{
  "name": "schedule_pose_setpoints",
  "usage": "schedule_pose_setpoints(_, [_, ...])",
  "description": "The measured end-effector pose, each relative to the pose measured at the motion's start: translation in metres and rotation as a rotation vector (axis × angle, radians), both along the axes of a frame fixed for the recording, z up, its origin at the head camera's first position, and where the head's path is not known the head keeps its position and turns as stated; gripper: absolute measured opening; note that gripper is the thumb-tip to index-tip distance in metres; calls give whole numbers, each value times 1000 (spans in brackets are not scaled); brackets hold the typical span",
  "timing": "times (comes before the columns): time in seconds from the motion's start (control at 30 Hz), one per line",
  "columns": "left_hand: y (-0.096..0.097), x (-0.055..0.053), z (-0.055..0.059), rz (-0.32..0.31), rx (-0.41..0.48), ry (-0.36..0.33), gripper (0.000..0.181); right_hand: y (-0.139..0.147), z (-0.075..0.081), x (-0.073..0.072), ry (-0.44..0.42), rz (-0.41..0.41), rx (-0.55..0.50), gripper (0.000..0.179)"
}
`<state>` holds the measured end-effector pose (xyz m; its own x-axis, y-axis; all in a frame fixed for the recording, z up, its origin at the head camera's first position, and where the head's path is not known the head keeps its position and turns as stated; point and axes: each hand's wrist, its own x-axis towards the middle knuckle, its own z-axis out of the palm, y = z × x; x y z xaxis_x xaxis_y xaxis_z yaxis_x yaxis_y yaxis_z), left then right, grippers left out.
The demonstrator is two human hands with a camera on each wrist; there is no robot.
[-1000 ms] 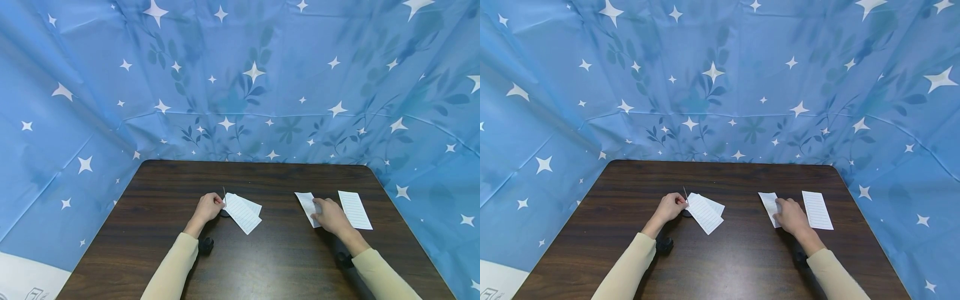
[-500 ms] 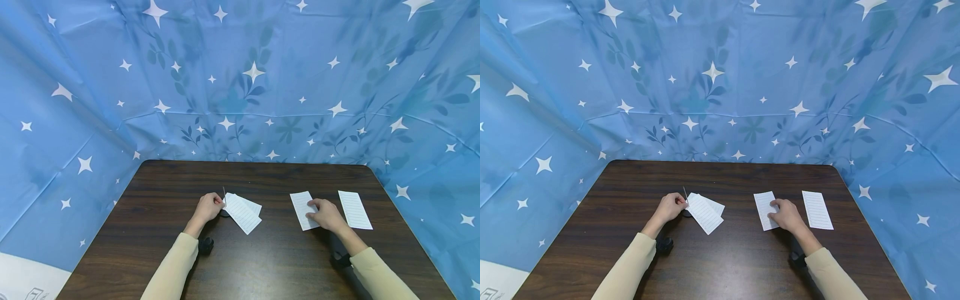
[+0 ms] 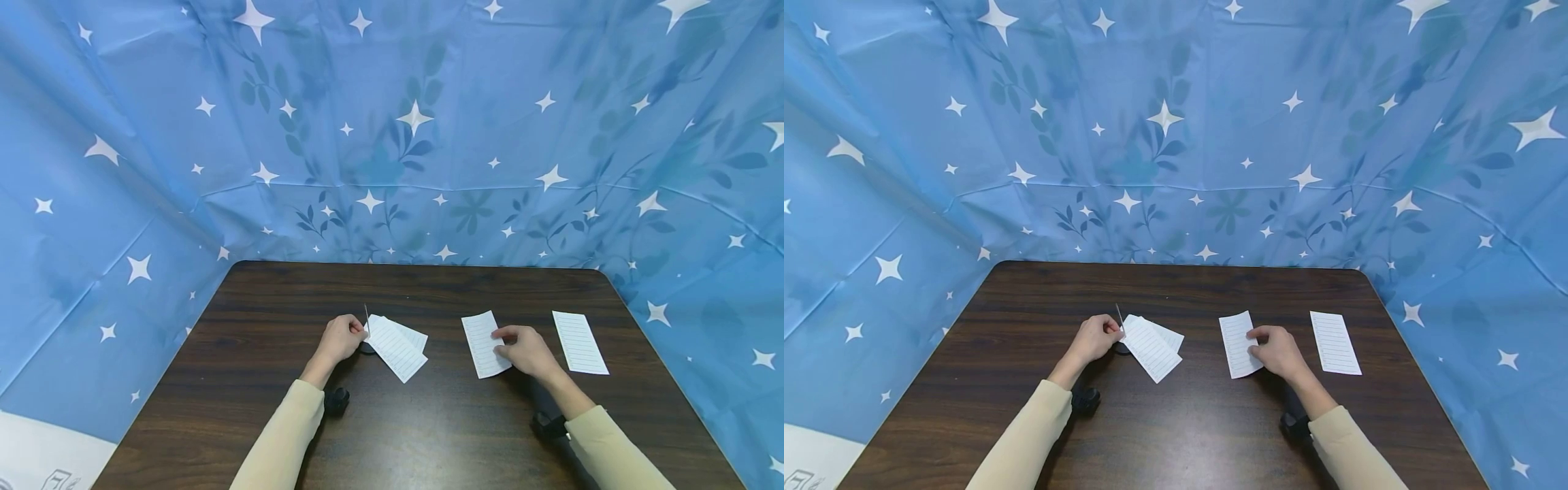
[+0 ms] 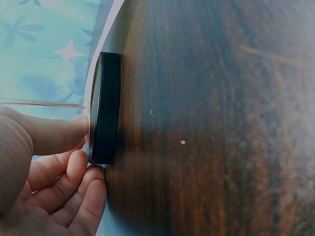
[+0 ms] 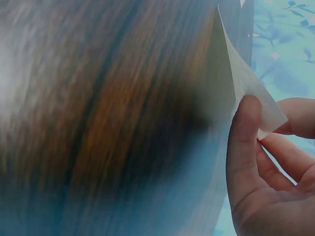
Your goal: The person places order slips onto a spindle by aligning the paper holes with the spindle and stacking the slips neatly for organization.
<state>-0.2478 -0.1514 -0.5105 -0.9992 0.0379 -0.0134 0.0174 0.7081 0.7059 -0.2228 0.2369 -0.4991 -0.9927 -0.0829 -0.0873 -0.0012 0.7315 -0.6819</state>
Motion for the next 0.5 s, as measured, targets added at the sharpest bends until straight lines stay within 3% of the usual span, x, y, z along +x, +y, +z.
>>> schedule_pose_setpoints(0.5, [0,2,2,-3,29,-11,9,-15,1,3,30,3,-123,30])
